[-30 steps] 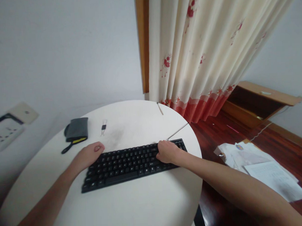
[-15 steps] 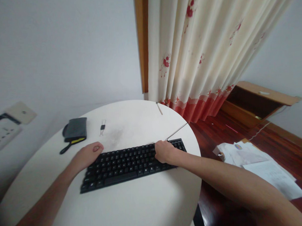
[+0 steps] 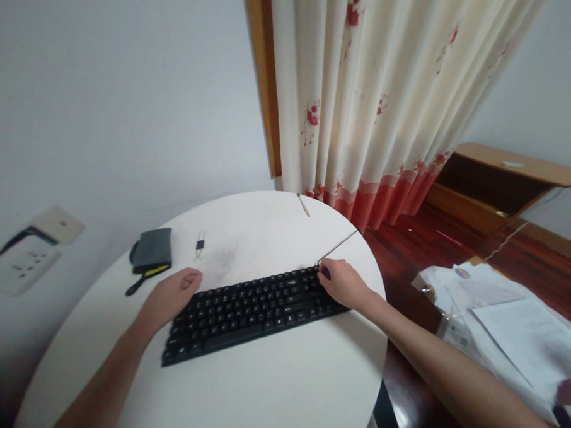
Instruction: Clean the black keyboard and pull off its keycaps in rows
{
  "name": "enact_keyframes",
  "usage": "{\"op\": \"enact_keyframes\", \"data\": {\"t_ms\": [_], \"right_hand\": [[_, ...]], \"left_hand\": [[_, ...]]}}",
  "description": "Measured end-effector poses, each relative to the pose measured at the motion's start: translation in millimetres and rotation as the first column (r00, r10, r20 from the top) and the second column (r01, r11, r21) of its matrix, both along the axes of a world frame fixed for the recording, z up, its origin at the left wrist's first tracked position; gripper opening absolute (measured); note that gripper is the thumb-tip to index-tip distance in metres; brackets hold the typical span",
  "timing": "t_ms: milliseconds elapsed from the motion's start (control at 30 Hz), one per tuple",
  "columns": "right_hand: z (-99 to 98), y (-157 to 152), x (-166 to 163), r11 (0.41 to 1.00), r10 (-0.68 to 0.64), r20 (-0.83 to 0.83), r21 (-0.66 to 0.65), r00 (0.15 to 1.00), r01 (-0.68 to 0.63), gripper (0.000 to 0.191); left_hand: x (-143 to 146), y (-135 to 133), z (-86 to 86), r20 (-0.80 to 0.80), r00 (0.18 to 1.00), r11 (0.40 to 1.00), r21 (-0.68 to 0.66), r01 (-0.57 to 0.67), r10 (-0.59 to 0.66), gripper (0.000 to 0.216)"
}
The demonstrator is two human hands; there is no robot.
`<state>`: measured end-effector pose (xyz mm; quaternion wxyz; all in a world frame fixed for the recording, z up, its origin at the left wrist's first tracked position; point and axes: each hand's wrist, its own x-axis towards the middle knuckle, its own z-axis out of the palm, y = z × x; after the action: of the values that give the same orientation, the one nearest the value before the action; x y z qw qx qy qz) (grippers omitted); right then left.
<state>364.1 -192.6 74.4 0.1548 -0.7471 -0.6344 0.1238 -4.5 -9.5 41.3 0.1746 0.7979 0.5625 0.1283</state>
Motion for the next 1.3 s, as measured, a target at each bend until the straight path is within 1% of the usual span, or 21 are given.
{"op": "enact_keyframes", "data": {"t_ms": [33,67,100,167,200,233,300,367,433,500,567,667,767,833,967,1133,1200,1300], "right_hand": [[-4.6,-5.9,3.9,0.998,-0.035,-0.034,0.046,0.999,0.037,0.019],[-9.3,-11.5,6.9,0.994,-0.064,-0.061,0.083,0.996,0.069,0.020],[-13.8,-16.7,9.1,0.989,-0.085,-0.084,0.110,0.993,0.094,0.021],[-21.5,-25.4,10.5,0.980,-0.117,-0.109,0.150,0.987,0.133,0.023],[-24.6,-28.6,9.9,0.976,-0.128,-0.114,0.165,0.985,0.145,0.023],[-27.3,-31.0,8.6,0.972,-0.134,-0.116,0.177,0.984,0.153,0.023],[-31.4,-33.5,4.5,0.968,-0.132,-0.116,0.198,0.985,0.153,0.024],[-34.7,-33.9,-0.4,0.970,-0.116,-0.112,0.201,0.987,0.137,0.024],[-37.5,-33.1,-4.7,0.974,-0.107,-0.095,0.191,0.990,0.124,0.024],[-40.1,-32.2,-7.2,0.976,-0.107,-0.074,0.180,0.992,0.119,0.025],[-42.7,-31.4,-8.1,0.976,-0.109,-0.062,0.180,0.992,0.119,0.025],[-47.0,-30.7,-8.2,0.974,-0.113,-0.049,0.192,0.992,0.120,0.024],[-50.2,-30.2,-9.0,0.972,-0.118,-0.033,0.200,0.992,0.122,0.025],[-50.8,-30.0,-9.9,0.972,-0.115,-0.026,0.201,0.993,0.118,0.025],[-49.9,-30.2,-10.8,0.974,-0.112,-0.026,0.197,0.993,0.115,0.024],[-50.4,-31.6,-10.2,0.972,-0.117,-0.027,0.203,0.993,0.120,0.023],[-51.1,-32.1,-10.2,0.972,-0.114,-0.028,0.205,0.993,0.117,0.024],[-52.1,-32.2,-10.7,0.971,-0.116,-0.027,0.207,0.993,0.119,0.023]], "left_hand": [[5.3,-5.8,4.7,0.037,0.999,0.999,0.034,0.006,-0.007,0.031],[12.3,-13.0,9.9,0.077,0.996,0.996,0.079,0.039,-0.045,0.032],[21.1,-21.4,15.5,0.112,0.987,0.988,0.114,0.100,-0.113,0.033],[44.1,-40.7,27.1,0.137,0.950,0.956,0.125,0.264,-0.280,0.033],[57.8,-50.8,32.6,0.135,0.922,0.930,0.116,0.348,-0.362,0.031],[72.7,-60.3,37.5,0.117,0.883,0.890,0.101,0.445,-0.455,0.029],[104.4,-75.8,44.6,0.093,0.793,0.798,0.091,0.595,-0.602,0.025],[135.8,-84.9,47.8,0.041,0.721,0.722,0.094,0.686,-0.691,0.021],[163.4,-87.9,47.8,-0.042,0.669,0.663,0.104,0.741,-0.742,0.019],[184.2,-87.9,46.0,-0.121,0.636,0.628,0.097,0.772,-0.762,0.016],[197.4,-87.6,43.5,-0.199,0.609,0.606,0.083,0.791,-0.768,0.014],[205.7,-89.2,40.2,-0.295,0.586,0.596,0.066,0.801,-0.755,0.011],[207.7,-91.3,38.4,-0.346,0.569,0.587,0.062,0.807,-0.746,0.010],[208.8,-92.2,37.9,-0.366,0.562,0.588,0.047,0.807,-0.742,0.012],[212.0,-93.8,35.7,-0.394,0.572,0.614,0.023,0.789,-0.719,0.016],[213.3,-95.1,33.7,-0.373,0.598,0.643,0.006,0.766,-0.709,0.015],[212.3,-93.9,34.7,-0.350,0.598,0.640,-0.005,0.768,-0.721,0.013],[211.0,-89.8,37.3,-0.328,0.569,0.604,-0.006,0.797,-0.754,0.012]]}}
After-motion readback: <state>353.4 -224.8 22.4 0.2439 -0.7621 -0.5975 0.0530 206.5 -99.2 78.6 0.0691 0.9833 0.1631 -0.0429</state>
